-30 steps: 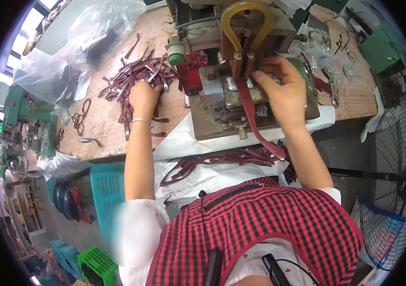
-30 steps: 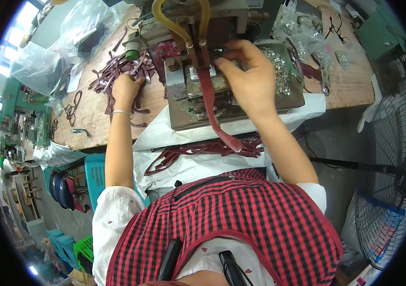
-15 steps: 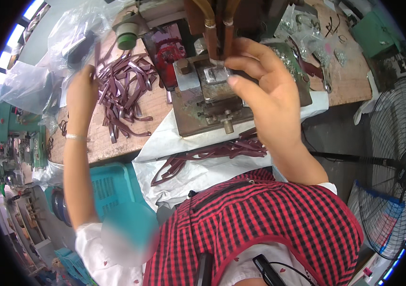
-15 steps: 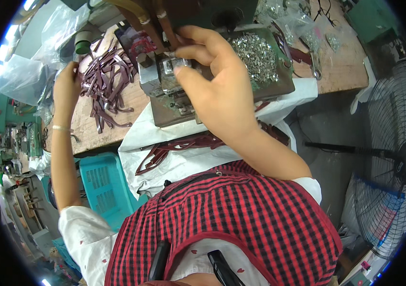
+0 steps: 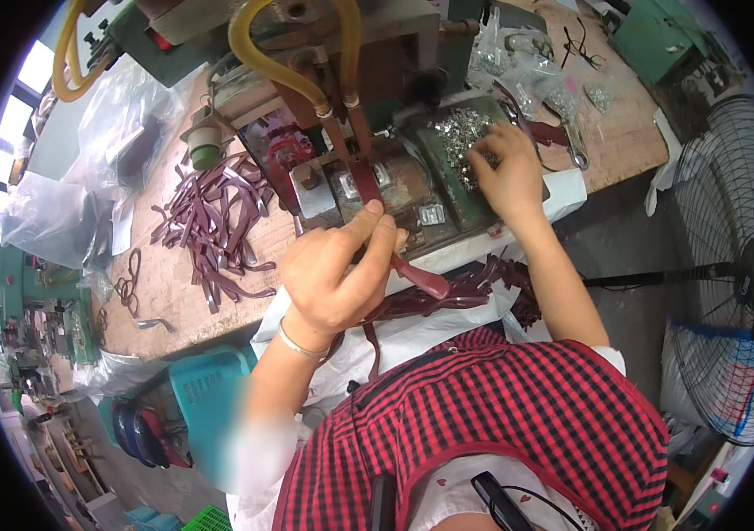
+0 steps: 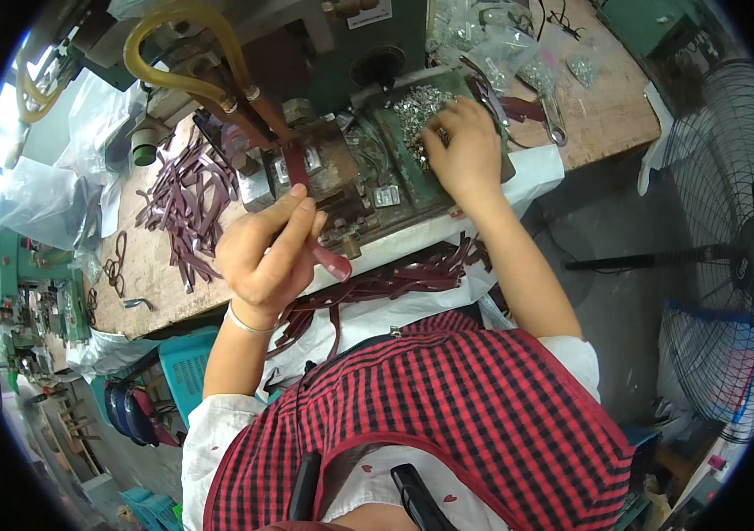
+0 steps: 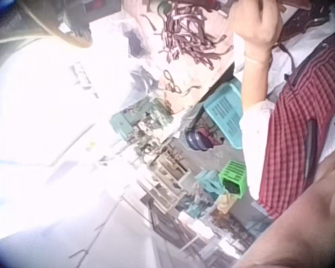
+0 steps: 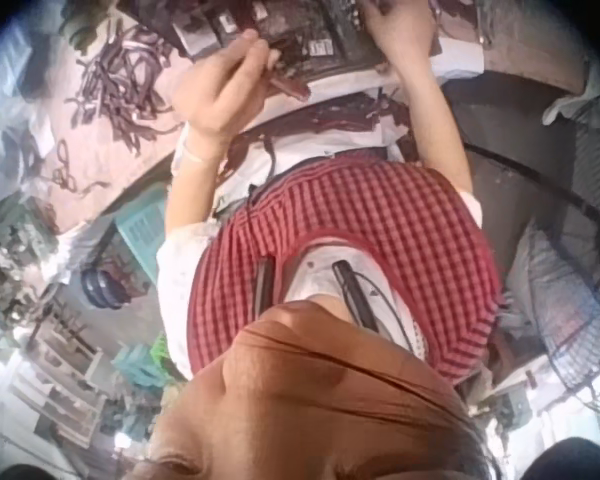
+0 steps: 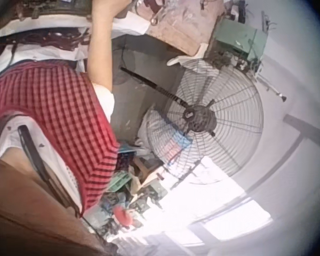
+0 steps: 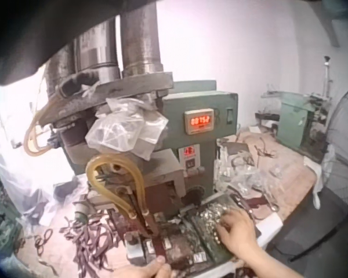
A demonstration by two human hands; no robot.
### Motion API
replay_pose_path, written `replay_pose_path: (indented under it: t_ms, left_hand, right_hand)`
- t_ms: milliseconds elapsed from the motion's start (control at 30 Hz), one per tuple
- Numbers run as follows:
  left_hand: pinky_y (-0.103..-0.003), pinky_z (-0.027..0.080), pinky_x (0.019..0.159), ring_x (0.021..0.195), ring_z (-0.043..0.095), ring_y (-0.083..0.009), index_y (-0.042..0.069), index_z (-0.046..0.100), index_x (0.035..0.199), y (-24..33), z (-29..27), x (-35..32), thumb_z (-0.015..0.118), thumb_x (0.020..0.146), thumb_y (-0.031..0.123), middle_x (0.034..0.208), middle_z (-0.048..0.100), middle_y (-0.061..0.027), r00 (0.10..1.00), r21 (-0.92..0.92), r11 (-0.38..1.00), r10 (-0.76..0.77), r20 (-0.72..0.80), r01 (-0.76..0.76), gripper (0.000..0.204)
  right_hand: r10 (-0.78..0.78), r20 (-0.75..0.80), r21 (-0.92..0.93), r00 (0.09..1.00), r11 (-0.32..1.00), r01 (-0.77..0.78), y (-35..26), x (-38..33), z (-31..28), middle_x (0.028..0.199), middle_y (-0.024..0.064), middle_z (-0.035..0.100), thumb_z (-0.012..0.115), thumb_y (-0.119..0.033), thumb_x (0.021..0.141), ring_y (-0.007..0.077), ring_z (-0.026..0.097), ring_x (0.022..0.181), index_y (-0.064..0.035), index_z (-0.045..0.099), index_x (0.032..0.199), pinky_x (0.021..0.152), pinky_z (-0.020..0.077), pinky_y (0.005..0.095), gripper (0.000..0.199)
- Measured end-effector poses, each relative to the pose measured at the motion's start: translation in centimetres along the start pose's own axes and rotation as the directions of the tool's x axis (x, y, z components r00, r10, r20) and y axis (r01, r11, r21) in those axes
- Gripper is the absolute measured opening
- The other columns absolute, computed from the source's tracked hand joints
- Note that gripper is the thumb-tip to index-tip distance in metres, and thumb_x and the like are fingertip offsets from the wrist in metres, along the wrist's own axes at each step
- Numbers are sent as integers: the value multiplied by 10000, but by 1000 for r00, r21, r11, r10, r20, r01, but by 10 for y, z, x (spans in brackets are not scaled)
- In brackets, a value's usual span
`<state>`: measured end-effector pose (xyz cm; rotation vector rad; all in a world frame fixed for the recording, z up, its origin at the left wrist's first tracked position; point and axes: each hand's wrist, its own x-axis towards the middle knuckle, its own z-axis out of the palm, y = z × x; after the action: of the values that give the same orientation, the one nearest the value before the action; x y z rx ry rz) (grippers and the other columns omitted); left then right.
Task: The person repeatedly places a reddish strap into a press-like machine, inserts small metal hardware pieces, and operates the press to attach the hardware. Finished strap segments are set aside on the table. The person handles straps and metal pieces by hand throughout.
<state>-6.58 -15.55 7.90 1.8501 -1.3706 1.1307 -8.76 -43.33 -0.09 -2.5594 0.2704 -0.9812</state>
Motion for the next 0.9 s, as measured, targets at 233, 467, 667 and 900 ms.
replay_pose_path:
  t_ms: [233,467,667,900]
  left_hand:
    - [-281,449,485,578,604,-165,78,746,956,3,1,-2,885,730,70,919,737,-88,995,-75,995,67,73,-61,265]
    - [-275,500,520,615,644,-174,71,779,929,-5,10,-12,886,740,109,883,750,-81,990,-100,985,141,-18,-142,221]
    - [-311,575,706,872,733,-260,25,736,1060,13,-23,-28,836,757,-24,1014,751,-159,965,-323,909,-246,88,261,323]
    - [-415,560,914,1098,673,-335,101,766,1076,44,-42,-159,680,783,-13,1273,671,-145,452,-287,674,-78,889,680,326]
  right_hand:
    - [282,-69,478,957,851,-217,1,24,-13,972,152,741,671,-173,922,311,712,946,-32,726,1015,851,529,367,177]
    - [248,34,624,968,751,-214,63,6,5,1007,47,747,686,-100,968,110,668,918,8,728,1113,855,510,249,185]
    - [333,63,668,941,686,-287,34,-14,-15,1017,56,754,691,-83,964,92,670,921,7,720,1110,829,507,235,174]
    - [329,86,725,940,627,-286,8,-15,-11,975,21,714,693,-57,957,72,645,916,9,700,1101,827,489,210,159]
